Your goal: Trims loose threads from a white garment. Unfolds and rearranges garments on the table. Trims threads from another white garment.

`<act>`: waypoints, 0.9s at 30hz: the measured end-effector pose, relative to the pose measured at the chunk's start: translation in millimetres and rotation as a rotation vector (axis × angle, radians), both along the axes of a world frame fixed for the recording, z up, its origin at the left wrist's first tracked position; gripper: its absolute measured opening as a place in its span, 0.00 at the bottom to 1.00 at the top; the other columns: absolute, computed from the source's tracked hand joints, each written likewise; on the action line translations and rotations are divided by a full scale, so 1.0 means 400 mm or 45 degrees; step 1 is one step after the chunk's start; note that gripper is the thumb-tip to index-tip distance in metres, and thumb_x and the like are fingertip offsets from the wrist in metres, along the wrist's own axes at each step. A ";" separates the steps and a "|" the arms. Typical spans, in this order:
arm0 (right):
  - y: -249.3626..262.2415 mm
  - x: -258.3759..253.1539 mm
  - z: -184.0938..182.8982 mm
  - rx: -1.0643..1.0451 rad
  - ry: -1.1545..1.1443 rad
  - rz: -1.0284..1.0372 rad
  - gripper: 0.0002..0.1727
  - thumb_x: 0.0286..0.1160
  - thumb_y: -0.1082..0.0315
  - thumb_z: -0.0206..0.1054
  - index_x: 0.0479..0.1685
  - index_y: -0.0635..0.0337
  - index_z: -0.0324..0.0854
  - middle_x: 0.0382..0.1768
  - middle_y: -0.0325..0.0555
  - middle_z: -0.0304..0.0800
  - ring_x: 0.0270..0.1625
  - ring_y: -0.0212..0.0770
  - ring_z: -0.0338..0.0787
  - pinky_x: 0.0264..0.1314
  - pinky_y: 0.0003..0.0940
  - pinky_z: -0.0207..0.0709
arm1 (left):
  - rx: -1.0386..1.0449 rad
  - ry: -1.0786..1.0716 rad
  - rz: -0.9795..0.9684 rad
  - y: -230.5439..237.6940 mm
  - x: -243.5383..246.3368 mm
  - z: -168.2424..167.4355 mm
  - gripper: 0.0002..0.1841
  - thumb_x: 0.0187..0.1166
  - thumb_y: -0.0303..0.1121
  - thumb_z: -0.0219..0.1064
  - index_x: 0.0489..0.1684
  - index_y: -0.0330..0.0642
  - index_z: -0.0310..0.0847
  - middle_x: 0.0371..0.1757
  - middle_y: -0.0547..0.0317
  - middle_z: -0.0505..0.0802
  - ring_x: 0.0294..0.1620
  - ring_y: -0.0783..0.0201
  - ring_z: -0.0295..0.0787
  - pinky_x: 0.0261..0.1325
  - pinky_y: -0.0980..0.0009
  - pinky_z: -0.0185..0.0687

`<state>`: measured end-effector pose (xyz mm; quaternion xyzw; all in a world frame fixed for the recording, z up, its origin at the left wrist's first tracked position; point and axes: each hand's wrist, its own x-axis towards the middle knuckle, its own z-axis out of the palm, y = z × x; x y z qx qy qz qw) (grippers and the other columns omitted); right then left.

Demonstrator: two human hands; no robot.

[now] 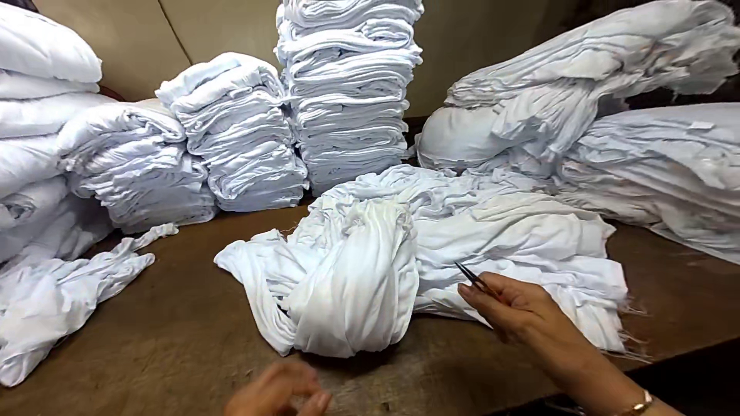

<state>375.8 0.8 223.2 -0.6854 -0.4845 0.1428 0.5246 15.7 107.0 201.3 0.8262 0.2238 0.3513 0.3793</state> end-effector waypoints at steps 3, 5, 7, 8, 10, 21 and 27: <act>0.046 0.003 0.048 0.078 0.297 -0.034 0.14 0.79 0.50 0.68 0.30 0.46 0.83 0.10 0.35 0.65 0.09 0.28 0.59 0.11 0.24 0.53 | 0.190 0.083 0.225 0.115 0.169 0.080 0.24 0.74 0.56 0.74 0.55 0.44 0.88 0.50 0.61 0.93 0.47 0.68 0.92 0.44 0.66 0.93; 0.078 -0.014 0.087 0.097 0.425 -0.018 0.12 0.82 0.55 0.67 0.32 0.48 0.83 0.11 0.34 0.65 0.09 0.27 0.59 0.11 0.22 0.53 | 0.154 0.212 0.319 0.177 0.291 0.130 0.37 0.67 0.61 0.77 0.64 0.39 0.82 0.55 0.51 0.90 0.53 0.56 0.90 0.53 0.53 0.89; 0.105 -0.029 0.107 0.057 0.449 0.014 0.12 0.83 0.56 0.66 0.34 0.51 0.85 0.11 0.36 0.66 0.10 0.28 0.59 0.11 0.23 0.53 | 0.218 0.302 0.353 0.215 0.392 0.144 0.40 0.64 0.58 0.80 0.66 0.32 0.81 0.57 0.40 0.89 0.57 0.43 0.87 0.61 0.40 0.82; 0.117 -0.032 0.109 0.027 0.457 0.025 0.13 0.83 0.55 0.66 0.33 0.52 0.85 0.11 0.36 0.66 0.10 0.29 0.59 0.11 0.24 0.53 | 0.301 0.319 0.349 0.220 0.426 0.140 0.37 0.66 0.55 0.80 0.63 0.31 0.83 0.55 0.39 0.90 0.56 0.42 0.88 0.61 0.39 0.82; 0.137 -0.027 0.106 -0.034 0.552 0.045 0.16 0.84 0.51 0.65 0.32 0.52 0.83 0.11 0.36 0.63 0.10 0.28 0.57 0.12 0.24 0.51 | 0.533 0.253 0.290 0.197 0.457 0.118 0.25 0.66 0.42 0.79 0.58 0.35 0.87 0.48 0.44 0.90 0.49 0.46 0.90 0.53 0.45 0.88; 0.154 -0.051 0.015 0.316 1.044 -0.110 0.05 0.79 0.68 0.71 0.40 0.60 0.83 0.15 0.39 0.71 0.11 0.26 0.58 0.11 0.20 0.51 | 0.838 0.187 0.190 0.080 0.341 -0.028 0.24 0.64 0.36 0.73 0.64 0.60 0.91 0.57 0.53 0.90 0.55 0.53 0.89 0.51 0.53 0.88; -0.013 -0.141 -0.013 0.687 0.762 0.194 0.11 0.58 0.75 0.79 0.40 0.61 0.87 0.27 0.45 0.89 0.21 0.32 0.83 0.20 0.27 0.77 | 0.214 -0.244 -0.063 -0.031 0.282 0.082 0.37 0.64 0.53 0.83 0.68 0.37 0.84 0.62 0.50 0.86 0.54 0.62 0.88 0.46 0.67 0.90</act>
